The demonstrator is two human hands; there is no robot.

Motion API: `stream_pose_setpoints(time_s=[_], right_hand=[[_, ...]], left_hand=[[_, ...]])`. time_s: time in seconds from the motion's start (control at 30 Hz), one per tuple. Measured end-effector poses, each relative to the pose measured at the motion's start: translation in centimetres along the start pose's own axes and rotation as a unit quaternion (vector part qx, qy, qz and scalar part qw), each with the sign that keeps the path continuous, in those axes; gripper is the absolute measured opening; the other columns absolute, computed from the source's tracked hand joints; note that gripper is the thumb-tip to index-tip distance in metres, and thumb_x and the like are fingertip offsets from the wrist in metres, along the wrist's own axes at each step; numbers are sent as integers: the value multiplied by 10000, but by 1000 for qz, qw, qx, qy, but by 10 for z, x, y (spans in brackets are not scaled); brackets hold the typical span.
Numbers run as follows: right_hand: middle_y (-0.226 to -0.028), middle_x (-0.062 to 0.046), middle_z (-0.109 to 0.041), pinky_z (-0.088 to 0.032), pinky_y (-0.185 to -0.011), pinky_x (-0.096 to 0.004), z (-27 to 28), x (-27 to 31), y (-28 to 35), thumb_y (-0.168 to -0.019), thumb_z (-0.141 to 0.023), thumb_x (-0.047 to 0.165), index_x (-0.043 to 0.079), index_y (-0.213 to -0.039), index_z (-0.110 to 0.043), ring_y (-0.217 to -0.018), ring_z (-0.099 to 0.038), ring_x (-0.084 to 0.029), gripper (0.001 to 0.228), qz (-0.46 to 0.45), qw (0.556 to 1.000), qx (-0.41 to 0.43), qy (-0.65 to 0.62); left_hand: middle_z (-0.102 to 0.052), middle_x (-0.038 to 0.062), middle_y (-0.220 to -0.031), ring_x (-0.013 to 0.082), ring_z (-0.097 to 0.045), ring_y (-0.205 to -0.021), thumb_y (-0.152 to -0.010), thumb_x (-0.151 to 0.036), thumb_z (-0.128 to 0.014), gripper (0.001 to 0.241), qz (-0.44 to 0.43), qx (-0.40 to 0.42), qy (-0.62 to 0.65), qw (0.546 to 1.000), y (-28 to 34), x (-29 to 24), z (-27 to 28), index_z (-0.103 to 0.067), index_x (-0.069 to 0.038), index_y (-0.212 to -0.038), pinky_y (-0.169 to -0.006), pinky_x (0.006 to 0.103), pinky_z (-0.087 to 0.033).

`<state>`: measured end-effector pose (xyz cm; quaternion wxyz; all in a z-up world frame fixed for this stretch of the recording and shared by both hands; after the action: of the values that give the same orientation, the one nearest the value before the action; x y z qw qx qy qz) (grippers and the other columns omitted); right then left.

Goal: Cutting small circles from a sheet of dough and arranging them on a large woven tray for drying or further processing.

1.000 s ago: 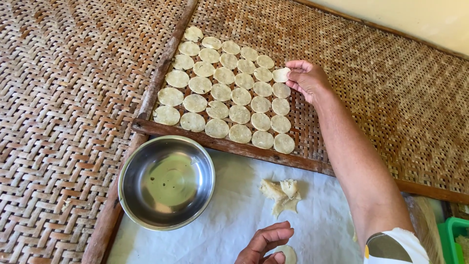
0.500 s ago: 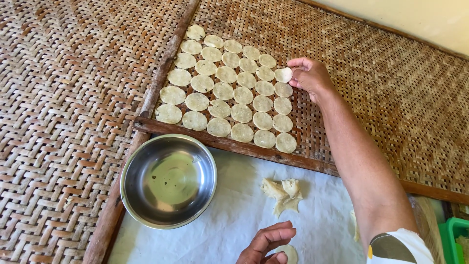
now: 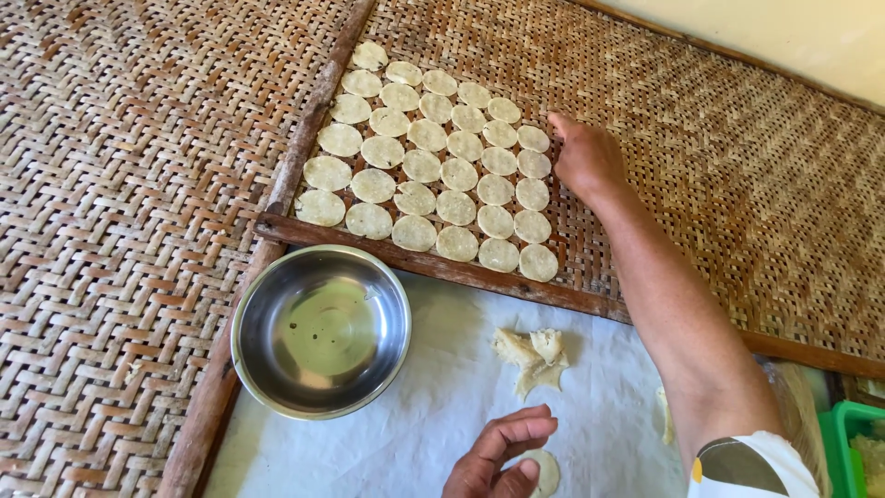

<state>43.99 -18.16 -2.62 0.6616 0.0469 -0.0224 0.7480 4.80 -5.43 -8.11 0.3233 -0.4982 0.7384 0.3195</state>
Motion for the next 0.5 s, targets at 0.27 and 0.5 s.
stream_pose_setpoints(time_s=[0.27, 0.5], right_hand=[[-1034, -130, -730, -602, -713, -426, 17, -29, 110, -915, -769, 231, 76, -1090, -664, -905, -703, -286, 256, 80, 979, -44, -181], [-964, -72, -725, -527, -753, -297, 12, -35, 284, -849, -820, 151, 56, -849, -649, -815, -655, -158, 196, 69, 937, 15, -343]], left_hand=[[-663, 131, -1381, 231, -628, -1198, -934, -171, -618, 356, -49, -97, 124, 986, 17, -58, 3, -663, 1, -1242, -1006, 393, -494], [-641, 121, -1364, 223, -595, -1218, -959, -120, -554, 352, -48, -96, 97, 990, 44, -96, -16, -613, 5, -1284, -1043, 385, -463]])
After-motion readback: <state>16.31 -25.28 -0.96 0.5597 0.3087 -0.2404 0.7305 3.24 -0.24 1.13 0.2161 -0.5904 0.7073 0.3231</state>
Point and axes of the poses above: each hand's wrist, its own y-axis away from the middle knuckle, its own z-axis out of the back of the hand, x = y × z, the point moved 3 cm from there along -y, towards the middle knuckle
